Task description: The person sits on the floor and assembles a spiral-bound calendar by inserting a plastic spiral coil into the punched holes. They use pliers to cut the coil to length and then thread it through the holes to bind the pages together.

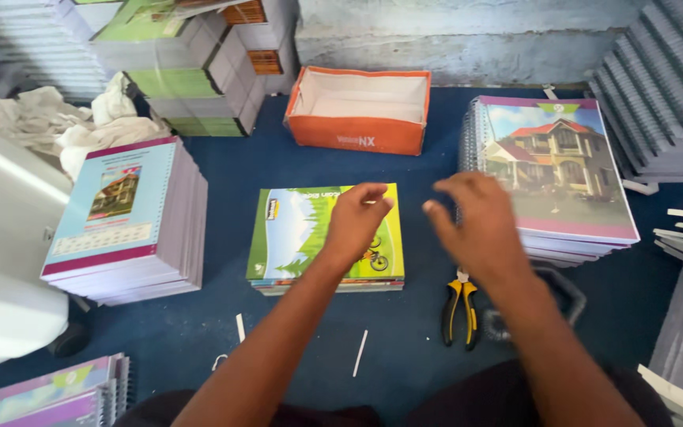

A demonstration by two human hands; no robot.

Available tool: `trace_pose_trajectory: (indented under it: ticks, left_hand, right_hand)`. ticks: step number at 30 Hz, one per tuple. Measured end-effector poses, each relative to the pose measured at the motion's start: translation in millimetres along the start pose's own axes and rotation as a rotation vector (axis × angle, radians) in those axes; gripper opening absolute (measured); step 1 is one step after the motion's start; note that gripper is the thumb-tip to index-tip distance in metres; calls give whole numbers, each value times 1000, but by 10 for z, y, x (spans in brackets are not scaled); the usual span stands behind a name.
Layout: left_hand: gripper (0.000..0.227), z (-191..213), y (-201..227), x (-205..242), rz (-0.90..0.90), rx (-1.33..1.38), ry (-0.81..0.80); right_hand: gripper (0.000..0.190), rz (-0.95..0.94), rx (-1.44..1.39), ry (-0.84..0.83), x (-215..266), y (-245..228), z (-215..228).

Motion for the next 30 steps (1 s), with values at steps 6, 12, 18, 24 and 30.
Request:
trace_pose_trajectory:
  ticks: [6, 12, 18, 24, 30]
  left_hand:
    - [34, 879, -83, 270, -123, -191, 24]
    - [34, 1463, -307, 384, -108, -356, 25]
    - [40, 1695, -450, 411, -112, -396, -38]
    - [41, 1768, -468, 425, -128, -373, -130]
    - [35, 2046, -409, 448, -177, -352, -100]
  right_hand:
    - [28, 93, -61, -240, 307, -566, -492]
    - [25, 126, -50, -445, 575, -743, -859]
    - [27, 160, -31, -536, 742, -778, -1086]
    - [32, 135, -29, -653, 934, -888, -1318]
    - [35, 100, 43, -675, 965, -899, -1439]
Point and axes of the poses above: each hand's wrist, its own x-axis away from the middle knuckle, its own z-axis out of the back of the hand, y = z × x, the point moved 10 cm from there along -x, towards the middle knuckle, and after that the axes turned 14 degrees about y, right-handed, at the moved point
